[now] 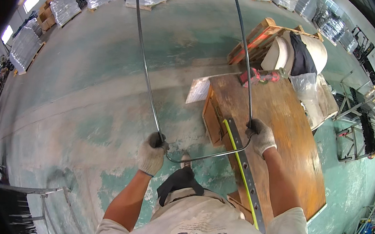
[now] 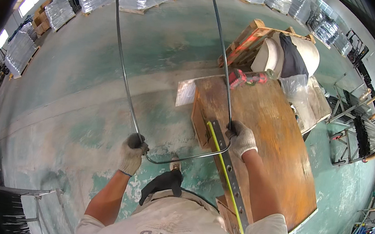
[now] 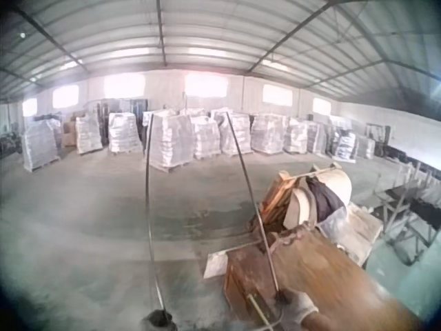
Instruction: The person repeatedly picks up bundles of long metal rods, feeds them into a bending machine, and removes the bent rods. The person also uses a handheld tool to bend a single rod on a wooden board and places the finished pieces on a metal rack.
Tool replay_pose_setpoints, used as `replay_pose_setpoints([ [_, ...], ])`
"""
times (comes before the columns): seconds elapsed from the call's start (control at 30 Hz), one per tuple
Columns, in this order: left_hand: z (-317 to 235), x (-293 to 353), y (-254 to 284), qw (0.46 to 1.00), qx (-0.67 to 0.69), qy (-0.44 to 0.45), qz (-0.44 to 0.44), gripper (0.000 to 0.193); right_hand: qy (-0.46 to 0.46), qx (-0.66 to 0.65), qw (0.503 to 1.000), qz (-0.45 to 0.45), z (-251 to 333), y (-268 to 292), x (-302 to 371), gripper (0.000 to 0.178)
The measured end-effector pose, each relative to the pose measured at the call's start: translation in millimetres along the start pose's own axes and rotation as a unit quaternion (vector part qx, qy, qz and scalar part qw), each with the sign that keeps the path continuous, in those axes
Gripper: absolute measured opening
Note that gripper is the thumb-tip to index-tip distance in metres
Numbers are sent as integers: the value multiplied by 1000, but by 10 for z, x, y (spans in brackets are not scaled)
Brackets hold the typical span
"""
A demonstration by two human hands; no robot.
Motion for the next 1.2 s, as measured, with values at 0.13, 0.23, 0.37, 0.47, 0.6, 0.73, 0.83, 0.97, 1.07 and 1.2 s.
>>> replay_pose_setpoints([
  [0.13,-331,-1313,-313,999,-9,-30,20,19,-10,-23,999,-26,-246,116,-1342,30],
  [0.23,-542,-2079,-498,999,49,-23,1,18,-8,-46,999,-27,-151,191,-2185,33],
  [0.37,-885,-3109,-660,999,2,-21,-24,15,-13,-115,993,-14,-176,156,-3450,31],
  [0.47,-885,-3746,-923,999,-23,-12,-43,14,11,-80,997,-8,-210,96,-4346,27],
  [0.6,-591,-4429,-1142,996,-20,26,-80,15,-2,-97,995,32,-367,-189,-5306,21],
  [0.73,-362,-5106,-1432,994,-41,66,-72,15,21,-94,992,80,-1105,-469,-6022,22],
  [0.83,-238,-5336,-1589,992,-65,81,-66,17,-48,-88,990,101,-1245,-662,-6222,22],
  [0.97,78,-5481,-1898,987,-64,139,-53,18,-107,-92,981,137,-1700,-751,-6386,23],
  [1.07,325,-5510,-2089,988,-40,144,-41,17,-90,-53,983,152,-1890,-742,-6512,22],
  [1.2,473,-5508,-2237,983,-22,172,-52,21,-118,-46,975,181,-1969,-747,-6478,21],
])
Point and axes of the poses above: each hand's wrist, its own x-axis away from the middle knuckle, its own y-axis out of the back of the hand, z = x × y, the point moved 10 cm from there along -x, towards the middle knuckle, and after that the axes turned 9 degrees about -x, right-handed, at the moved point
